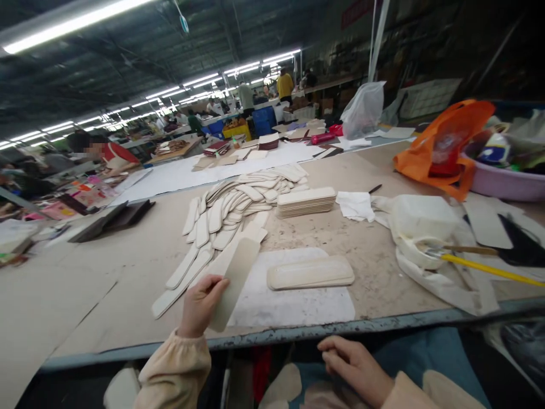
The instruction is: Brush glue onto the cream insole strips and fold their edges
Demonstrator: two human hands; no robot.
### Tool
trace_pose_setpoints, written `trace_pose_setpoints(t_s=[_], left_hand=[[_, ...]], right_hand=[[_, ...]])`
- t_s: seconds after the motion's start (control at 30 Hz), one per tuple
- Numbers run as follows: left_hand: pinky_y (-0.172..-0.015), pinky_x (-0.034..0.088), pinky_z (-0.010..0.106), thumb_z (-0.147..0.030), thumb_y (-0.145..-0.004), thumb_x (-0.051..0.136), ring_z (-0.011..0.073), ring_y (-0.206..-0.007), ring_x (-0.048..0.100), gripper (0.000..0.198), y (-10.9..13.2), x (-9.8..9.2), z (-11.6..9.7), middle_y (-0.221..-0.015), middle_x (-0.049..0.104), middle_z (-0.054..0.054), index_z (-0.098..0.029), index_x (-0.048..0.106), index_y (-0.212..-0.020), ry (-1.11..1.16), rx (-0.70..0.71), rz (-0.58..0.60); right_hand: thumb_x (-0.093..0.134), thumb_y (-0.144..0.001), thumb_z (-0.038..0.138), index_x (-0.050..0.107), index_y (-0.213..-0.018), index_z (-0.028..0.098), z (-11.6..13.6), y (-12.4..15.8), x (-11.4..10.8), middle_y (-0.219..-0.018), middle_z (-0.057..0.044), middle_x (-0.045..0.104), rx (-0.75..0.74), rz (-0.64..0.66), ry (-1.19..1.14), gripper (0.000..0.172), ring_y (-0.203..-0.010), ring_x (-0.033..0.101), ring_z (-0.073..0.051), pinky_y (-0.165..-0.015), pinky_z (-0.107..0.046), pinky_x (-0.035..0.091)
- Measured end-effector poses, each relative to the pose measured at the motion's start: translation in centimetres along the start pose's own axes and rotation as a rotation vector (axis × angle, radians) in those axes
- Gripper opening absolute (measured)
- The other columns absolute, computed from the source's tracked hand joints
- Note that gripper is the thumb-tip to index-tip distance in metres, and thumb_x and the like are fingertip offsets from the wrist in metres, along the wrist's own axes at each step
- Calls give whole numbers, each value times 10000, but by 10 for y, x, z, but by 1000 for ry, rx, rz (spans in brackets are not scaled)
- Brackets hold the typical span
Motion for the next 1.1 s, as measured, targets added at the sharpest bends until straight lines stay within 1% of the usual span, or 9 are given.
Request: trace_pose_setpoints(t_s=[0.17, 0.23, 0.33, 0.4, 0.53, 0.67, 0.8, 0.97, 1.1], left_hand=[[-592, 384, 220, -412, -779, 540, 116, -625, 517, 265, 60, 92, -45, -636, 584, -12, -187, 614, -659, 53, 109, 532], [-597, 379, 223, -407, -778, 543, 119, -630, 521, 263, 83, 124, -53, -643, 594, -6, -187, 613, -653, 73, 116, 673], [-605, 375, 223, -423, -764, 558, 124, -651, 523, 276, 101, 154, -52, -663, 603, 1, -172, 620, -667, 125, 55, 786], [-597, 370, 222, -444, -763, 551, 125, -656, 512, 309, 107, 165, -44, -676, 598, 7, -152, 627, -699, 189, -16, 867], [-563, 344, 222, -484, -778, 518, 113, -630, 452, 385, 111, 169, -22, -664, 548, 12, -114, 620, -745, 310, -131, 975], [-550, 343, 218, -471, -782, 530, 97, -604, 431, 367, 107, 163, 9, -663, 516, 3, -111, 601, -807, 476, -298, 941], [-560, 373, 210, -413, -742, 604, 93, -627, 466, 340, 80, 157, 26, -748, 559, 10, -128, 580, -927, 594, -389, 744], [-485, 361, 196, -388, -645, 687, 80, -532, 460, 356, 24, 154, 25, -627, 520, -38, -149, 527, -854, 555, -365, 424], [-499, 366, 196, -392, -613, 703, 92, -537, 506, 395, -9, 160, 18, -615, 561, -41, -174, 489, -863, 442, -313, 285]], right_hand=[[559, -804, 356, 300, -1338, 204, 70, 4, -54, -1212, -96, 471, -212, -313, -149, 613, -681, 490, -72, -594, -207, 429], [563, -804, 357, 388, -1290, 190, 82, 3, -59, -1111, -74, 528, -230, -285, -86, 543, -647, 486, -68, -547, -190, 413], [504, -839, 405, 598, -936, 147, 79, 1, -63, -670, 9, 535, -153, -252, 34, 291, -516, 471, -68, -474, -180, 381], [494, -832, 442, 588, -801, 151, 68, 2, -74, -556, 36, 477, -77, -312, 32, 307, -455, 461, -71, -450, -186, 383], [543, -767, 494, 571, -813, 161, 42, 0, -98, -580, 37, 517, 50, -411, -105, 338, -476, 494, -88, -477, -204, 443], [555, -736, 520, 570, -828, 163, 26, -8, -113, -602, 35, 530, 128, -435, -170, 369, -496, 503, -97, -500, -223, 476], [551, -735, 532, 564, -794, 171, 28, -16, -122, -616, 30, 541, 138, -451, -81, 366, -504, 515, -106, -503, -229, 461], [520, -751, 549, 564, -684, 182, 49, -33, -154, -498, 34, 498, 112, -537, 249, 375, -469, 476, -113, -487, -234, 371], [514, -750, 558, 604, -678, 195, 61, -52, -181, -544, 21, 556, 96, -628, 492, 380, -550, 505, -130, -532, -246, 341]])
Point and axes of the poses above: each hand's wrist, its own y-axis away from the middle knuckle, its own x-axis out of the palm, z = x × y, the point moved 10 cm from there along -y, towards the middle knuckle
